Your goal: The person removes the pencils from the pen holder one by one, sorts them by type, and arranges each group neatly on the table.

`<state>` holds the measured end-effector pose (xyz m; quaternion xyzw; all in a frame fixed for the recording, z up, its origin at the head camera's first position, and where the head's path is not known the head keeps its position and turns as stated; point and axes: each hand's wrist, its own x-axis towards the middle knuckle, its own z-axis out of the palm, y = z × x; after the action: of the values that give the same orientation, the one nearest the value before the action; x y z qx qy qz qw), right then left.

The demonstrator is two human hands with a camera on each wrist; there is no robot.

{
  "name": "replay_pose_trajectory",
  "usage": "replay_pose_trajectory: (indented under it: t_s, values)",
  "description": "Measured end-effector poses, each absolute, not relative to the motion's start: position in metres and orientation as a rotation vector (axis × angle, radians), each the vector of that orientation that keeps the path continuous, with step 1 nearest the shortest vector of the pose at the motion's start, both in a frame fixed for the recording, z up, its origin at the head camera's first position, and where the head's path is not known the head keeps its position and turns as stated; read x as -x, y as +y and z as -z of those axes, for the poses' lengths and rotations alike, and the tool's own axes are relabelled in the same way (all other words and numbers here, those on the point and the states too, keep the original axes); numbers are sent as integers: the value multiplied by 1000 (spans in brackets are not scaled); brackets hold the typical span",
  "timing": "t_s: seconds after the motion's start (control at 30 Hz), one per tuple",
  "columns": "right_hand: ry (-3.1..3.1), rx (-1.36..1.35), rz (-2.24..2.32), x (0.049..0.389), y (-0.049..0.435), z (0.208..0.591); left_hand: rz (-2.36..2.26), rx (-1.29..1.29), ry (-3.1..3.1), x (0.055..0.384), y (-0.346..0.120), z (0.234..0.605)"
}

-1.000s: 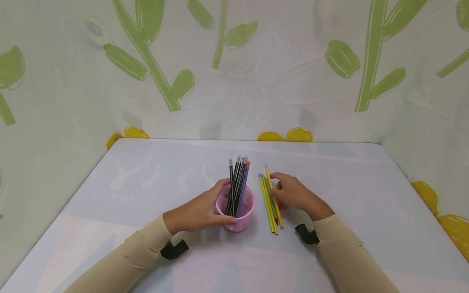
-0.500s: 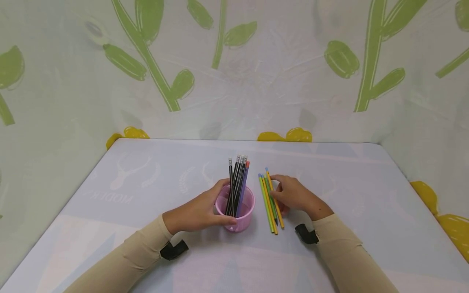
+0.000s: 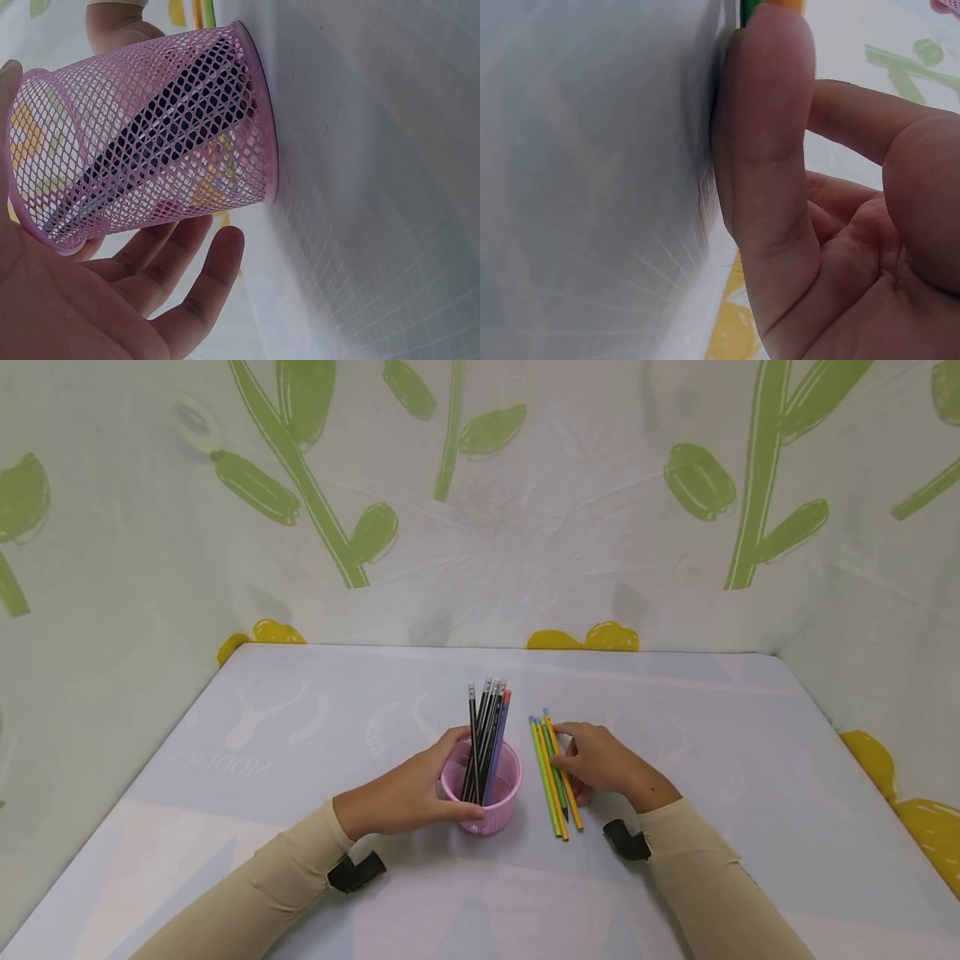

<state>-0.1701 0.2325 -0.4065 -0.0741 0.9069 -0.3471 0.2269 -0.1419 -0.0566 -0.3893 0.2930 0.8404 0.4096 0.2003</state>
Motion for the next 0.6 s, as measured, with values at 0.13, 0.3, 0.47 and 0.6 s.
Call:
replay_pose_trajectory:
  t_s: [0.13,0.3,0.47,0.6]
  values:
    - [2506,214,946,171,233,408,-1147,-824,2348,142,-57,390]
    - [2510,232,952,171,234,409,-1149,-824,2347,142,-57,390]
    - [2511,225,944,171,233,409,-1146,-821,2348,142,-57,390]
    - [2514,234,941,171,233,409,-1148,-826,2352,142,-57,390]
